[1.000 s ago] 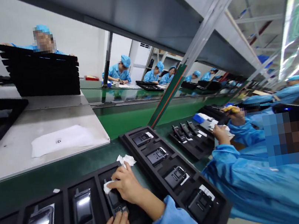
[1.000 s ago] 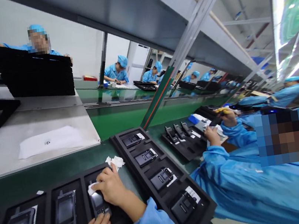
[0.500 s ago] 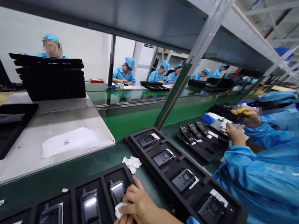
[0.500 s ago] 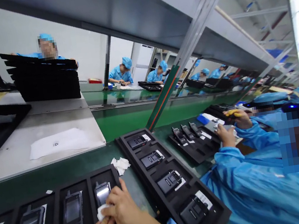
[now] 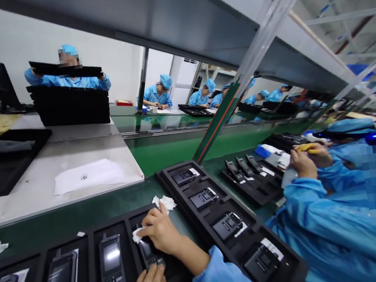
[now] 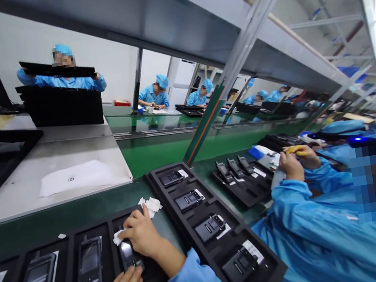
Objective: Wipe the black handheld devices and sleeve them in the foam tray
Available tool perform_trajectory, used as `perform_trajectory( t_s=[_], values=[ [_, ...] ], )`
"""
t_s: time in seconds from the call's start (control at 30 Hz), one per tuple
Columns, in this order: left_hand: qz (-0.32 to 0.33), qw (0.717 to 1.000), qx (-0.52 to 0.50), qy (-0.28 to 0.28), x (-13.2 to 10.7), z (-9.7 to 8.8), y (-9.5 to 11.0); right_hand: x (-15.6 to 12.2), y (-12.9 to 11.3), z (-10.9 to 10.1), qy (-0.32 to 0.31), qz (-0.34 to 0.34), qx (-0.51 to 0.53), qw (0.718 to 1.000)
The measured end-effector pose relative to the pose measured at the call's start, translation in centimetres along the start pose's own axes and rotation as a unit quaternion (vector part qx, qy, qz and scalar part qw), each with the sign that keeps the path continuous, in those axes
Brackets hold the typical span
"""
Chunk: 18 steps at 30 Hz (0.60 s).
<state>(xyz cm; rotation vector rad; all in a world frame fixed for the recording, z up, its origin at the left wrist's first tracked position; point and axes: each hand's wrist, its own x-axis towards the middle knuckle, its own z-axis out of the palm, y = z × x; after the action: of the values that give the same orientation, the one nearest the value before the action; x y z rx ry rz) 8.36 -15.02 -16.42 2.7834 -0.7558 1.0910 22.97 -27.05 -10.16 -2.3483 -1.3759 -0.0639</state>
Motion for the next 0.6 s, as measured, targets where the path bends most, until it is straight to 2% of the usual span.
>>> perform_trajectory(
  t_s=[0.13, 0.2, 0.3, 0.4, 0.5, 0.57, 0.6],
  values=[
    [-0.04, 0.998, -0.011, 0.055, -1.1, 1.4, 0.7, -2.5, -0.2, -0.3, 0.016, 0.016, 0.022, 0.999],
    [-0.032, 0.998, -0.009, 0.044, -1.5, 2.1, 1.1, -3.7, -0.1, -0.4, 0.013, 0.016, 0.038, 0.999],
    [-0.039, 0.999, -0.012, 0.018, -1.2, 2.1, 1.3, -3.1, 0.1, -0.3, 0.032, 0.03, 0.027, 0.999],
    [-0.069, 0.995, -0.032, 0.062, -0.5, 1.2, 1.1, -1.8, -0.4, -0.1, 0.04, 0.044, 0.008, 0.998],
    [-0.096, 0.984, -0.056, 0.14, -0.6, -0.5, 0.6, -1.6, -1.8, -0.3, 0.004, 0.028, 0.04, 0.999],
    [-0.108, 0.981, -0.045, 0.152, -1.4, -2.2, 0.1, -1.0, -3.0, -0.3, 0.002, 0.029, 0.074, 0.997],
    [-0.113, 0.983, -0.03, 0.139, -2.0, -3.1, -0.2, -0.4, -3.7, -0.1, 0.011, 0.03, 0.086, 0.996]
  ],
)
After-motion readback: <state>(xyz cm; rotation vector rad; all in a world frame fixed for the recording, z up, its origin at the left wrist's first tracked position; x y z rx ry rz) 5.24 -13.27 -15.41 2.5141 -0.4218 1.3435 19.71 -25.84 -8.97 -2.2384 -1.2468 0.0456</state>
